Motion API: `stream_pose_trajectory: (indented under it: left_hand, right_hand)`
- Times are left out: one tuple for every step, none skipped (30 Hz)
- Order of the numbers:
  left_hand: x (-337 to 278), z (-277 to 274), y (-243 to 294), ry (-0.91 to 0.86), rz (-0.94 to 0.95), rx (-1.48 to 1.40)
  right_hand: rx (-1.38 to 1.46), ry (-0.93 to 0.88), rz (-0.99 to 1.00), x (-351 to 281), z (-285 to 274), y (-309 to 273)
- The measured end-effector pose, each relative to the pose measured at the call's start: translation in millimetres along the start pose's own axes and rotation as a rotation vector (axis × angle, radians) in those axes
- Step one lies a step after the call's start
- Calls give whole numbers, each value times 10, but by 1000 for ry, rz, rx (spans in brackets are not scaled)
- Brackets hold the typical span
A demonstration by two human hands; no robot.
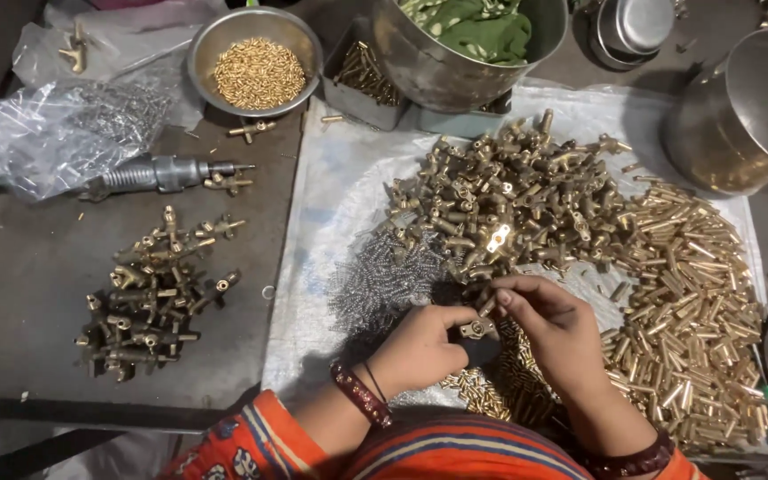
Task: Assembling small brass fittings by manually inserting pins into them.
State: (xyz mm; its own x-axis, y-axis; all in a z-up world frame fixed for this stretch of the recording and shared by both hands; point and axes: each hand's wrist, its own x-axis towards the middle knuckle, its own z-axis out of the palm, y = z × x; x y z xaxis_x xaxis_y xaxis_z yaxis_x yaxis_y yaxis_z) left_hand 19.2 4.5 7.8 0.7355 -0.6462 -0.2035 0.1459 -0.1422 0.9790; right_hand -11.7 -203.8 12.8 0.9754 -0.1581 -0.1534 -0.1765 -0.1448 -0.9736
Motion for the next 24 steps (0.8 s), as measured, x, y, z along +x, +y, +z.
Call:
stream_pose_trajectory:
  left_hand:
    - [2,5,25,3,3,-3]
    - [4,10,50,9,14,13]
    - [-11,16,68,16,22,30]
    - [12,18,2,19,21,27]
    - [30,25,-66,32,37,46]
    - [49,36,-133,45,54,64]
    - [48,39,-139,42,53,64]
    - [47,44,-142,14,6,82]
    - [48,42,-142,-13,-40,103]
    - [65,43,-172,-13,-41,104]
    - [80,48,-203,-26,-43,63]
    - [95,54,-233,-39,-45,23]
    - [117,69,-319,-41,-44,24]
    - [139,85,-405,14,108,20]
    - [162,99,-490,67,261,17]
    - [137,79,-377,66,262,17]
    - [104,59,-267,27,165,27]
    - [72,38,-157,-14,69,37]
    - [64,44,-176,-15,68,40]
    - [58,51,-194,-24,95,0]
    - [69,62,-208,-37,126,-39]
    - [70,46,-203,-41,129,-36]
    - [66,33,-199,-100,-5,-292]
    - [63,20,-197,-157,-143,-548]
  right_hand:
    - [-4,-2,-2,-3,-7,-25]
    - [16,11,22,-7,-14,-49]
    - [38,23,49,-24,-11,-64]
    - [36,20,49,-29,-14,-62]
    - [29,19,67,-49,-17,-53]
    - [23,19,85,-69,-26,-45]
    - [23,20,87,-97,-4,-73]
    - [-27,21,36,-127,15,-104]
    - [-76,21,-18,-149,37,-136]
    - [-75,22,-18,-157,39,-138]
    - [-35,17,-74,-168,38,-140]
    - [5,13,-130,-181,36,-142]
    - [5,14,-131,-179,29,-128]
    - [36,33,-81,-176,22,-114]
    - [68,51,-32,-170,16,-99]
    - [68,52,-34,-172,3,-84]
    - [60,37,-51,-176,-5,-64]
    - [51,22,-68,-181,-13,-46]
    - [54,24,-68,-200,6,-51]
    - [48,-8,-165,-217,22,-58]
    - [39,-36,-264,-232,26,-67]
    - [40,-30,-267,-239,52,-136]
    - [-68,-60,-469,-253,78,-205]
    - [-179,-91,-670,-266,105,-272]
